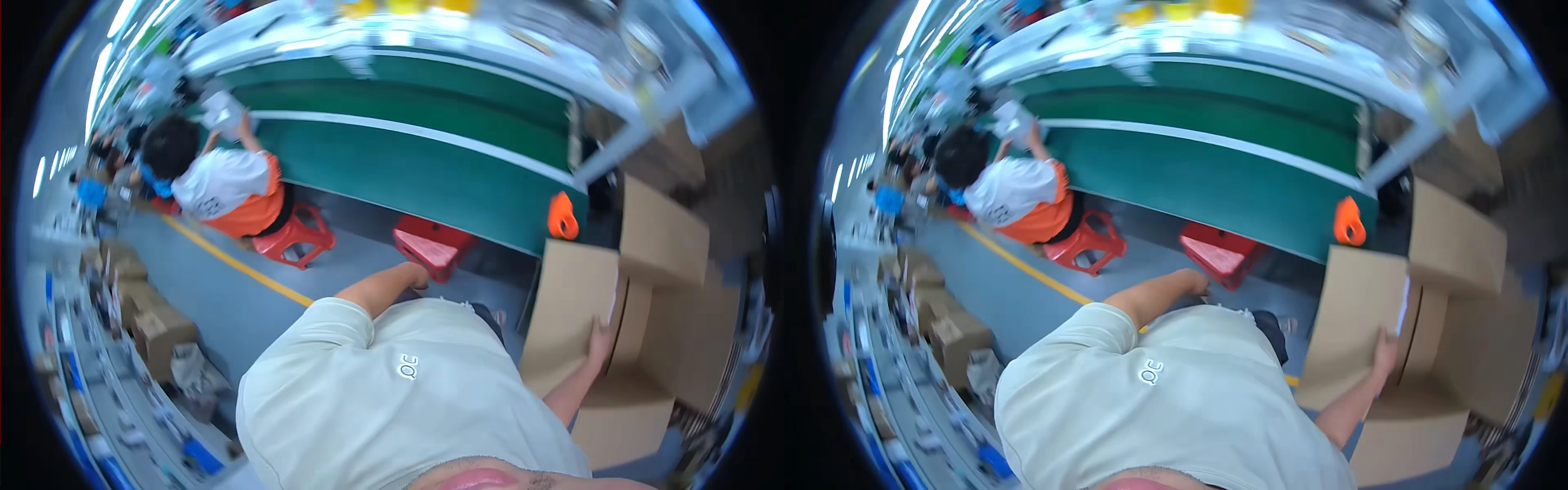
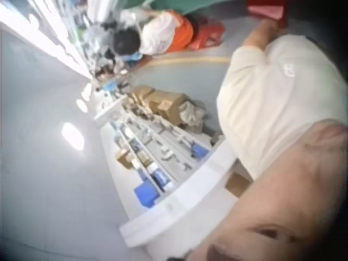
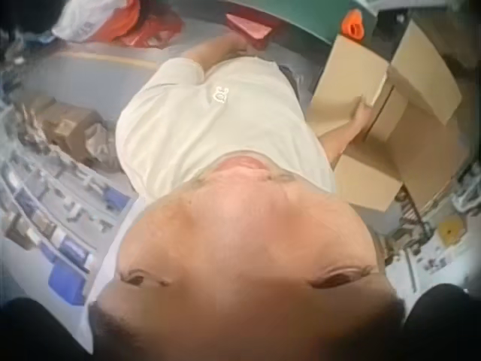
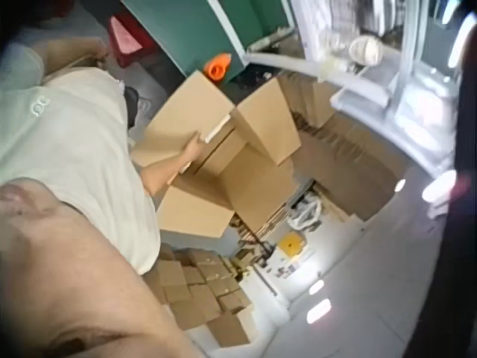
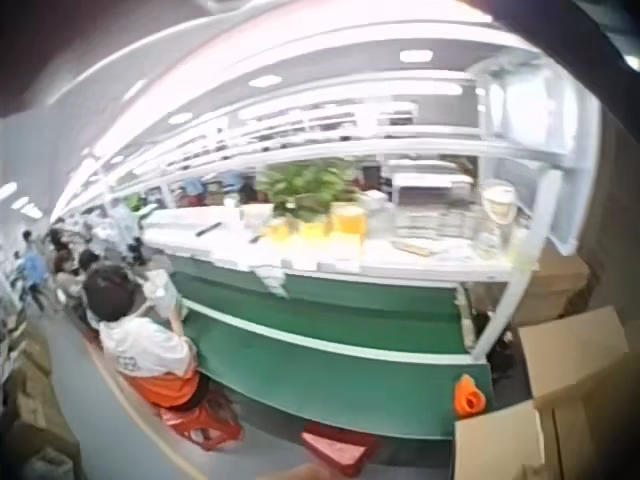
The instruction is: Packing small white product boxes into larger cardboard cartons and sealing them for shipment on a production floor.
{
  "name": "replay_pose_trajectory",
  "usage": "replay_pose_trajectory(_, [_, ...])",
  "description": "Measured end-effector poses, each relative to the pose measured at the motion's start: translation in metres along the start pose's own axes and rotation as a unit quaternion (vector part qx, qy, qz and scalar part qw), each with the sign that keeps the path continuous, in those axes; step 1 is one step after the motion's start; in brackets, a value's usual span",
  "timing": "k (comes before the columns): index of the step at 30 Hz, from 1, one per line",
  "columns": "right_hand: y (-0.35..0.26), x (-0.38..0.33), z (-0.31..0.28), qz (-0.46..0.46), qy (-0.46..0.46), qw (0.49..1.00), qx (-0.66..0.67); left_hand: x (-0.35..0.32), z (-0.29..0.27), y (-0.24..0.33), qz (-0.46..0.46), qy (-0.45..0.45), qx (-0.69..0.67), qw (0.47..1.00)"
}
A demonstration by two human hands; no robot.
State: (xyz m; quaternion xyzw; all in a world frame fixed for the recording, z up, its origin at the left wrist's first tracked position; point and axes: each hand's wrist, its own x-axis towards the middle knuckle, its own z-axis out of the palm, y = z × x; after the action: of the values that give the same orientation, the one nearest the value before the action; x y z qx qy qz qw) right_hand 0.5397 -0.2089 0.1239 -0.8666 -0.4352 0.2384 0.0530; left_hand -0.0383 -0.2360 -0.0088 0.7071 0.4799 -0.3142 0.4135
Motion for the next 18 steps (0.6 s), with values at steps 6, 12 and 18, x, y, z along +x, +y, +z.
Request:
replay_pose_trajectory(6, [-0.076, 0.016, 0.002, -0.149, -0.014, 0.988, -0.025, -0.119, 0.123, -0.212, -0.273, 0.381, -0.385, 0.795])
replay_pose_trajectory(12, [-0.348, -0.079, -0.047, -0.528, -0.030, 0.819, 0.223, -0.213, 0.295, -0.259, -0.458, 0.313, -0.474, 0.684])
replay_pose_trajectory(18, [-0.491, -0.309, -0.205, -0.884, 0.082, 0.417, 0.195, -0.151, 0.368, -0.166, -0.410, 0.190, -0.572, 0.684])
